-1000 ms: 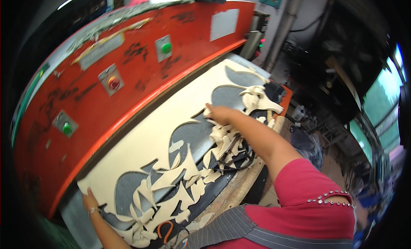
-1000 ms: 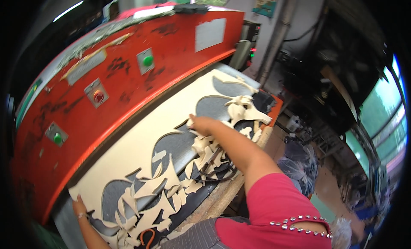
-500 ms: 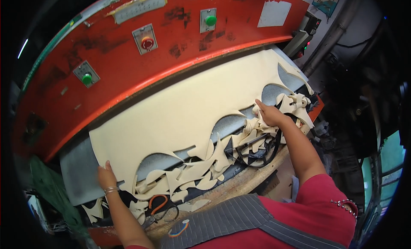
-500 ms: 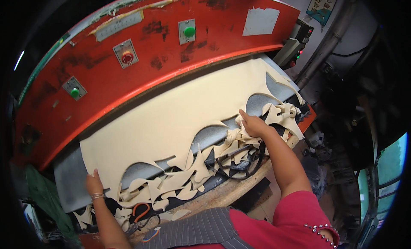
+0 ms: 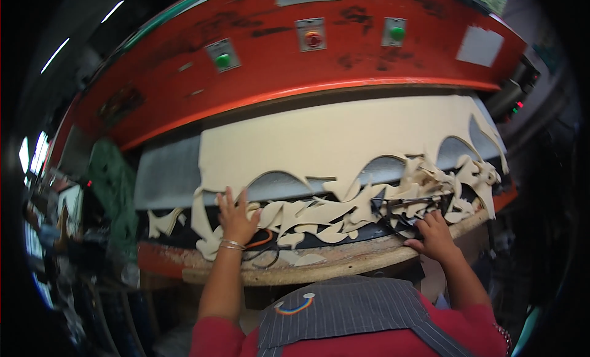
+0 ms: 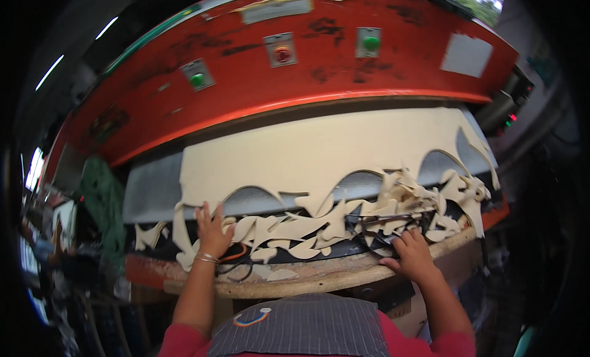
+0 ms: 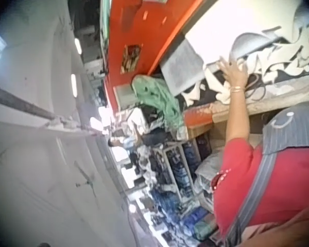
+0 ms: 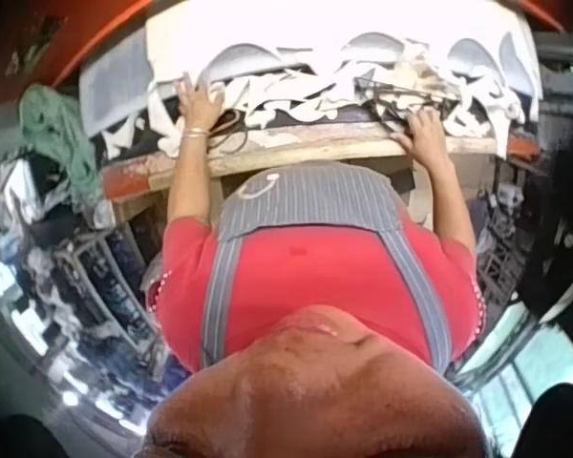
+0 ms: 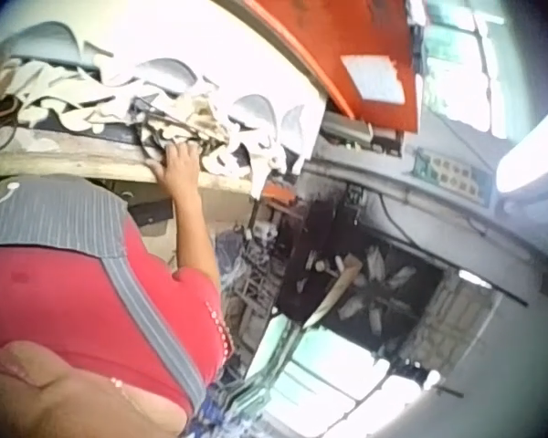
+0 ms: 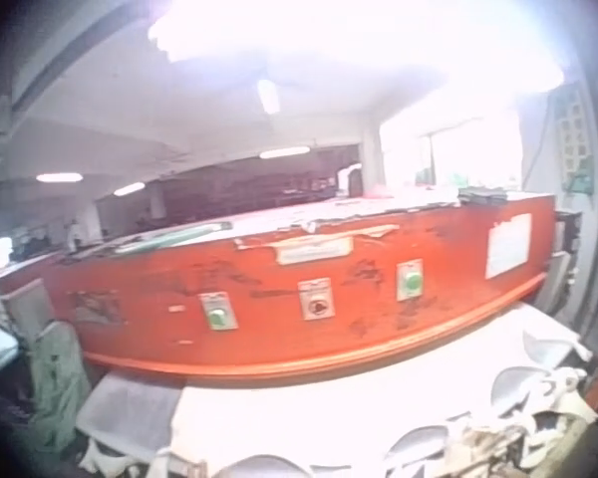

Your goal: Cutting shoe upper components from material sheets using metal dies and an industrial cutting machine.

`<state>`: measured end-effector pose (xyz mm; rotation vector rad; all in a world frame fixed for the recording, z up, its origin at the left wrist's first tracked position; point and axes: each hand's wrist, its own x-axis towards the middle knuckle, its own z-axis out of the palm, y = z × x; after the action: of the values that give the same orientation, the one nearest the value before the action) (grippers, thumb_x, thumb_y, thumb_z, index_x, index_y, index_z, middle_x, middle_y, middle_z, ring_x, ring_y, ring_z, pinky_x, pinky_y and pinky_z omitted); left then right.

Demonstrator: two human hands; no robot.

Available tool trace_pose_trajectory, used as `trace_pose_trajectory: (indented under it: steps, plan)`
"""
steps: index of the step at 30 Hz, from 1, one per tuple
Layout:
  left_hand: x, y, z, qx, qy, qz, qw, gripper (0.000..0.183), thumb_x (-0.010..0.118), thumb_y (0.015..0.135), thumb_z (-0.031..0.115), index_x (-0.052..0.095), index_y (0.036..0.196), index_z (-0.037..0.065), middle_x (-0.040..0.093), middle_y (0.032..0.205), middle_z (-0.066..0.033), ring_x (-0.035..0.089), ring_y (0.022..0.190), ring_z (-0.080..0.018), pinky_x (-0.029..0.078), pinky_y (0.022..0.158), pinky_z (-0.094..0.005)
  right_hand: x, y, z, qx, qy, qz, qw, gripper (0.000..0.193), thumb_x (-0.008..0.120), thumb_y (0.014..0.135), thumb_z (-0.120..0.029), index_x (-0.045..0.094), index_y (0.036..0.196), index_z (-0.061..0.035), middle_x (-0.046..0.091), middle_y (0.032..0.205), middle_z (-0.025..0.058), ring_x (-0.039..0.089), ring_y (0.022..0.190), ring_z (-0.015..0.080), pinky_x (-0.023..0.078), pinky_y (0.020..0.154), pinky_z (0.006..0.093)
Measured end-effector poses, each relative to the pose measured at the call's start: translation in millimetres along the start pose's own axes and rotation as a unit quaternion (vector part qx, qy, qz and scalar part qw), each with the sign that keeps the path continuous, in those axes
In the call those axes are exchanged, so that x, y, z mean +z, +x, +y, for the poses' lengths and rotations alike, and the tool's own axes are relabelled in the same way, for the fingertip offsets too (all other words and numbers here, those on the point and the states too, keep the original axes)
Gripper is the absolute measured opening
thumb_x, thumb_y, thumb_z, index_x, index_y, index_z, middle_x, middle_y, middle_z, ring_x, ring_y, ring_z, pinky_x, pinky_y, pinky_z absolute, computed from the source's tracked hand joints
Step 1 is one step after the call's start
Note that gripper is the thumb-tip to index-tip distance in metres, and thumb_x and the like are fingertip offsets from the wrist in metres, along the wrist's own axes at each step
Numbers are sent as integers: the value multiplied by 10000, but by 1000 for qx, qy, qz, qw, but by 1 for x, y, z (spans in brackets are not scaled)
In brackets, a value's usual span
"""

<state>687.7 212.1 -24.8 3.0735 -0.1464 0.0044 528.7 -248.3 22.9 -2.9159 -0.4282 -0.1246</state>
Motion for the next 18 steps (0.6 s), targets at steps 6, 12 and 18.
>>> trace_pose_trajectory:
  steps: [6,12,18]
  plan:
    - [-9,-42,-9,40,-171,-161,971,678,593,849,298,294,1401,42,131,1463,-303,213,1350,-418,225,1095,-437,7,-7,23,-22,-27,23,999,554,680,653,-551,654,948,-84,571,997,103,500,1021,283,283,981,486]
    - [-40,-58,19,88,-95,21,991,685,701,741,286,416,1331,87,339,1393,-219,307,1293,-383,232,1049,-512,-7,27,38,-50,111,78,989,355,614,782,-387,608,742,-34,545,696,125,555,719,299,427,786,402]
    - [-39,-47,4,157,-193,73,966,198,670,767,224,630,888,72,623,895,-104,574,887,-284,389,868,-419,-45,9,19,154,405,169,885,283,468,900,-228,491,707,-23,449,655,32,416,601,150,369,601,306]
